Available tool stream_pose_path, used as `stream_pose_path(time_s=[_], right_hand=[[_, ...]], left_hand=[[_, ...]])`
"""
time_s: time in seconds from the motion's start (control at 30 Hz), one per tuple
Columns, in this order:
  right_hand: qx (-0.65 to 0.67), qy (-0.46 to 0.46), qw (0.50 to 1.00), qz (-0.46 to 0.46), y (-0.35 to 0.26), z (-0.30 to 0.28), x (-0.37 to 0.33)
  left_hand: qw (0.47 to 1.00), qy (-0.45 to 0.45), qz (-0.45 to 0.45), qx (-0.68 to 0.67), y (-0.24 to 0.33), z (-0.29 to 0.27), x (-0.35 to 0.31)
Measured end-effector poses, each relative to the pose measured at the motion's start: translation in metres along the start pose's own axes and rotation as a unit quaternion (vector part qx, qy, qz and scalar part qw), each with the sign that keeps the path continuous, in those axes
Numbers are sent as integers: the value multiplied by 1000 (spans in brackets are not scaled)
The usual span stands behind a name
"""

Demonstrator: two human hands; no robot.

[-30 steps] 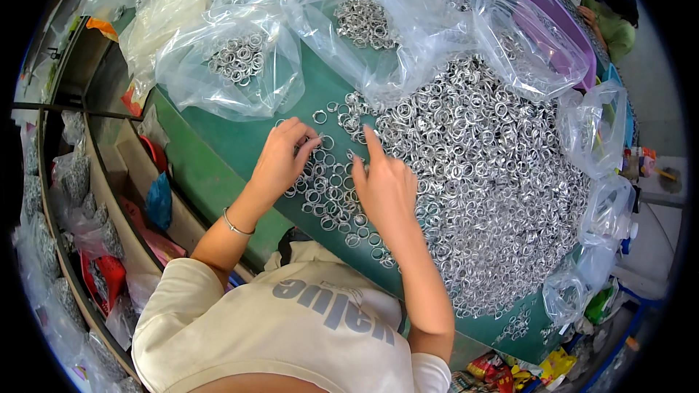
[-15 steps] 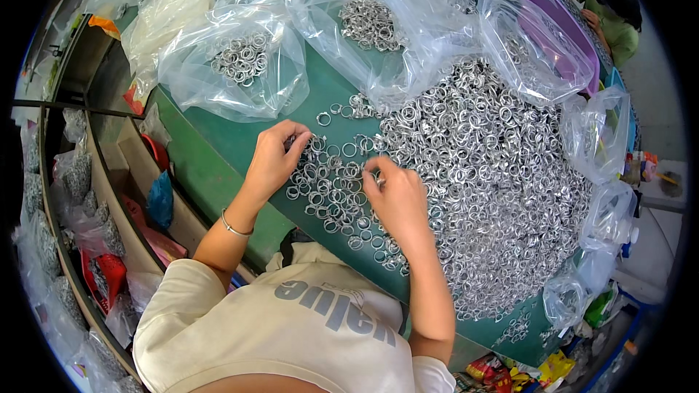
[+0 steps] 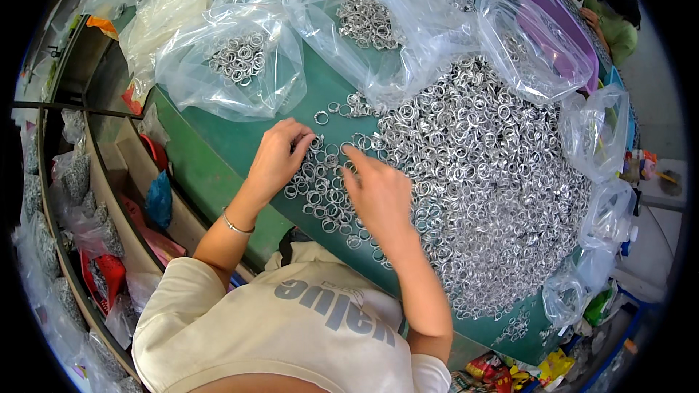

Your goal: The person sorts small metal rings from a large pile on a green table into several small plastic bags by hand.

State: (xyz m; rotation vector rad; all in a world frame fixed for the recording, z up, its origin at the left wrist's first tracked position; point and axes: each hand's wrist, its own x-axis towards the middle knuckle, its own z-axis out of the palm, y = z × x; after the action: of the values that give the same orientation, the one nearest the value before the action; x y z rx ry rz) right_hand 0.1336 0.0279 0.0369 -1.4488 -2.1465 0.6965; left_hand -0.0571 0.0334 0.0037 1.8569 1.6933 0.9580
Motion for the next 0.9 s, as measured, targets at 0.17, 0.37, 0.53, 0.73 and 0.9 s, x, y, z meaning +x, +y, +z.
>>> stream_pose_path(time_s=[0.17, 0.37, 0.53, 0.73, 0.9], right_hand=[[-59, 20, 998, -25, 5, 28, 7], [-52, -124, 989, 60, 10, -19, -13], [-55, 42, 997, 45, 8, -10, 11], [-196, 6, 981, 11, 11, 13, 21], [-87, -74, 993, 20, 13, -14, 7]], left_hand=[[1000, -5, 19, 13, 1, 2, 5], [995, -48, 67, 55, 7, 2, 1], [981, -105, 106, 124, 12, 17, 4], [972, -144, 98, 155, 10, 18, 11], [984, -104, 89, 117, 11, 11, 7]])
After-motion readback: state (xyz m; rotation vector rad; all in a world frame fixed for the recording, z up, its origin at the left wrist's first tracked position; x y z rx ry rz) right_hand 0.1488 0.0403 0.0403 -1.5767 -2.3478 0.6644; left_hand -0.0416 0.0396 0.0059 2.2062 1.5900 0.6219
